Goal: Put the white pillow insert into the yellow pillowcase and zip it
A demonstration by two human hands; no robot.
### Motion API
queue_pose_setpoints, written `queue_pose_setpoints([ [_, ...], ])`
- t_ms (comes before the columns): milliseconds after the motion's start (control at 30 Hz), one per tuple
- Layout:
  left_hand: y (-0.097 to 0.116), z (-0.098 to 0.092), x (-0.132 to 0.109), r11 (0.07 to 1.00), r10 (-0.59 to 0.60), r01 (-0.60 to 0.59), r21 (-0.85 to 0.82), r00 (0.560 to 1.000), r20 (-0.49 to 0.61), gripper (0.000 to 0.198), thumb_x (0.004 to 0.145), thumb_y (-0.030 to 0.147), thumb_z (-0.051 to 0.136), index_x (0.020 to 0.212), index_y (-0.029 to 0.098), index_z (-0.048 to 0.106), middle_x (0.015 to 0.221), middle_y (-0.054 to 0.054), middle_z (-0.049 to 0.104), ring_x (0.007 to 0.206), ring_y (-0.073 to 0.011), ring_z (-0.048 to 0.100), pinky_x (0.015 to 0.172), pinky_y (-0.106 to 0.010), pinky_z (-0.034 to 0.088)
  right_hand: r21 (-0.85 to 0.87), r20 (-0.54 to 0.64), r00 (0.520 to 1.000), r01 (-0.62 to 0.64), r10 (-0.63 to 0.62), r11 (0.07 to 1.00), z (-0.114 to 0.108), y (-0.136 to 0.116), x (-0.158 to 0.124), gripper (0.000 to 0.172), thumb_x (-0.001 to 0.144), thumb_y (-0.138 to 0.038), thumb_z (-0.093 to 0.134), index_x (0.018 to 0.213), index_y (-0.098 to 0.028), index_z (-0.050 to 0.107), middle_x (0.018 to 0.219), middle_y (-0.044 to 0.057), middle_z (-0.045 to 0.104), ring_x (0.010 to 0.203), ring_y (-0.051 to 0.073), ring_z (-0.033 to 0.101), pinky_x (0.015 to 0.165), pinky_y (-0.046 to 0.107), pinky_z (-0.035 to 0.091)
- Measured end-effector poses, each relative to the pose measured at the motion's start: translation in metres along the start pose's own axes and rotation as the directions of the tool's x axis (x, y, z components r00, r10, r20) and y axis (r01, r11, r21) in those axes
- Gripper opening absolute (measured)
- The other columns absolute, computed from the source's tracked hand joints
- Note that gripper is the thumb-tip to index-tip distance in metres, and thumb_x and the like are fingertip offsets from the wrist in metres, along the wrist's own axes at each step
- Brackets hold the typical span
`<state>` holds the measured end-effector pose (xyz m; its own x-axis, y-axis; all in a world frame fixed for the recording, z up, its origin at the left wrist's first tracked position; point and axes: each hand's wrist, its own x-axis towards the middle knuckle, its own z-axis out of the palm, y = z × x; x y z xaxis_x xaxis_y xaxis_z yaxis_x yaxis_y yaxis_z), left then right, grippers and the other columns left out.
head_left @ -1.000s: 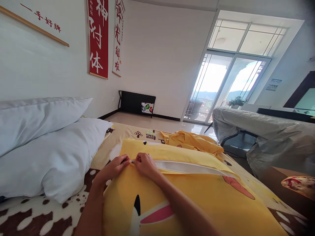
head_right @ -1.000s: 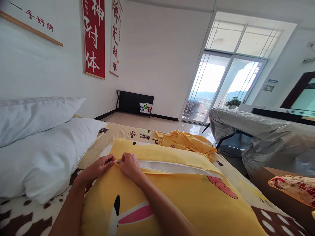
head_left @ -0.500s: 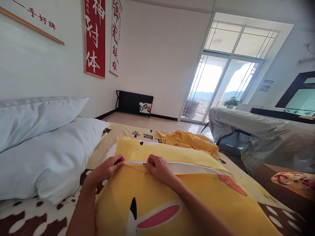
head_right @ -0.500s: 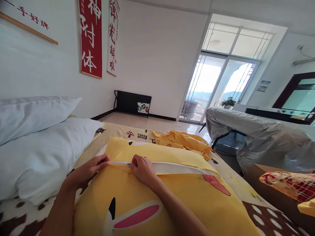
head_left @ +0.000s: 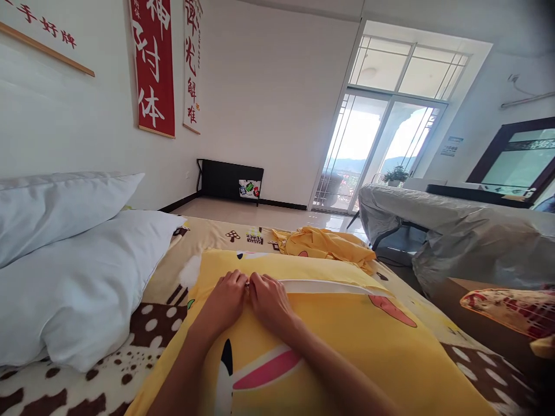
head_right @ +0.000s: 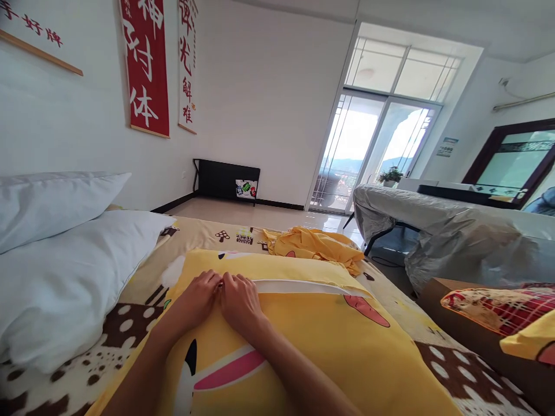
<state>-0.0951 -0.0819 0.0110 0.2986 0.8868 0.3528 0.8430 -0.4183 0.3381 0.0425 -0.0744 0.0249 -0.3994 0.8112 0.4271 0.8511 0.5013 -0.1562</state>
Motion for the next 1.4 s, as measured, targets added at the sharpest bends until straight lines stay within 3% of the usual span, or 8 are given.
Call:
queue_pose_setpoints([
  [167, -0.016, 0.002, 0.002, 0.999, -0.027, 0.025, 0.034, 0.998, 0.053, 0.025, 0.090, 0.018, 0.029, 0.087, 0.015, 0.054, 0.096, -0.012, 0.056, 0.092, -0.0252, 0.049, 0.083, -0.040, 0.039, -0.065, -0.031, 0.998, 0.059, -0.061, 0.996, 0.006, 0.003, 0.001, 0.016, 0.089, -0.018, 0.042, 0.079, -0.019, 0.054, 0.078, 0.005, 0.064, 0.081, 0.017, 0.054, 0.067, 0.027, 0.027],
  [367, -0.022, 0.005, 0.005, 0.996, 0.000, 0.007, -0.090, 0.997, 0.077, 0.023, 0.090, 0.019, 0.028, 0.085, 0.018, 0.050, 0.097, -0.010, 0.057, 0.093, -0.0239, 0.049, 0.083, -0.039, 0.039, -0.090, 0.107, 0.994, 0.046, -0.036, 0.995, 0.008, -0.001, 0.004, 0.010, 0.088, -0.019, 0.045, 0.084, -0.018, 0.055, 0.084, 0.007, 0.067, 0.078, 0.018, 0.059, 0.066, 0.028, 0.029],
  [500, -0.026, 0.003, 0.004, 0.968, 0.005, -0.002, -0.250, 1.000, 0.015, 0.023, 0.092, 0.028, 0.026, 0.081, 0.020, 0.045, 0.095, -0.009, 0.055, 0.091, -0.0233, 0.049, 0.082, -0.037, 0.039, -0.109, 0.132, 0.990, 0.054, -0.039, 0.993, 0.006, -0.005, 0.005, 0.015, 0.092, -0.021, 0.041, 0.087, -0.017, 0.054, 0.087, 0.008, 0.068, 0.079, 0.018, 0.062, 0.064, 0.028, 0.028],
  [733, -0.019, 0.007, 0.003, 0.876, -0.064, 0.005, -0.482, 0.992, -0.107, 0.022, 0.091, 0.039, 0.029, 0.080, 0.022, 0.038, 0.080, -0.002, 0.053, 0.076, -0.0188, 0.051, 0.071, -0.031, 0.038, -0.005, 0.000, 1.000, -0.021, 0.021, 1.000, -0.007, -0.002, 0.002, 0.019, 0.092, -0.024, 0.039, 0.079, -0.020, 0.052, 0.081, 0.003, 0.067, 0.068, 0.013, 0.057, 0.057, 0.027, 0.020],
  [1000, -0.010, 0.010, -0.001, 0.930, -0.039, -0.078, -0.359, 0.951, -0.308, 0.011, 0.076, 0.025, 0.032, 0.065, 0.023, 0.032, 0.060, 0.001, 0.041, 0.058, -0.0159, 0.039, 0.059, -0.030, 0.028, 0.013, -0.072, 0.993, -0.088, 0.089, 0.996, -0.021, 0.018, -0.025, 0.016, 0.085, -0.021, 0.044, 0.070, -0.019, 0.049, 0.069, -0.001, 0.061, 0.061, 0.011, 0.048, 0.056, 0.025, 0.019],
  [1167, -0.009, 0.013, -0.007, 0.950, 0.022, -0.154, -0.272, 0.901, -0.434, 0.013, 0.075, 0.024, 0.033, 0.063, 0.023, 0.028, 0.054, 0.002, 0.036, 0.051, -0.0142, 0.035, 0.054, -0.029, 0.026, -0.024, -0.197, 0.980, -0.045, 0.039, 0.999, -0.025, 0.054, -0.050, 0.018, 0.086, -0.019, 0.043, 0.069, -0.019, 0.049, 0.068, 0.000, 0.060, 0.061, 0.011, 0.049, 0.058, 0.024, 0.023],
  [1300, -0.008, 0.014, -0.011, 0.962, 0.128, -0.243, -0.121, 0.799, -0.588, 0.015, 0.075, 0.019, 0.034, 0.062, 0.022, 0.030, 0.052, 0.003, 0.036, 0.047, -0.0126, 0.034, 0.051, -0.026, 0.026, -0.094, -0.363, 0.915, 0.151, -0.176, 0.984, -0.023, 0.075, -0.058, 0.021, 0.087, -0.017, 0.041, 0.066, -0.019, 0.048, 0.061, 0.000, 0.056, 0.057, 0.011, 0.047, 0.058, 0.024, 0.025],
  [1400, -0.009, 0.014, -0.013, 0.969, 0.195, -0.248, 0.013, 0.724, -0.662, 0.015, 0.076, 0.014, 0.036, 0.062, 0.021, 0.034, 0.052, 0.004, 0.038, 0.047, -0.0115, 0.037, 0.050, -0.025, 0.027, -0.142, -0.446, 0.860, 0.208, -0.250, 0.968, -0.023, 0.084, -0.061, 0.021, 0.086, -0.016, 0.042, 0.066, -0.019, 0.047, 0.059, -0.001, 0.054, 0.055, 0.011, 0.045, 0.058, 0.025, 0.025],
])
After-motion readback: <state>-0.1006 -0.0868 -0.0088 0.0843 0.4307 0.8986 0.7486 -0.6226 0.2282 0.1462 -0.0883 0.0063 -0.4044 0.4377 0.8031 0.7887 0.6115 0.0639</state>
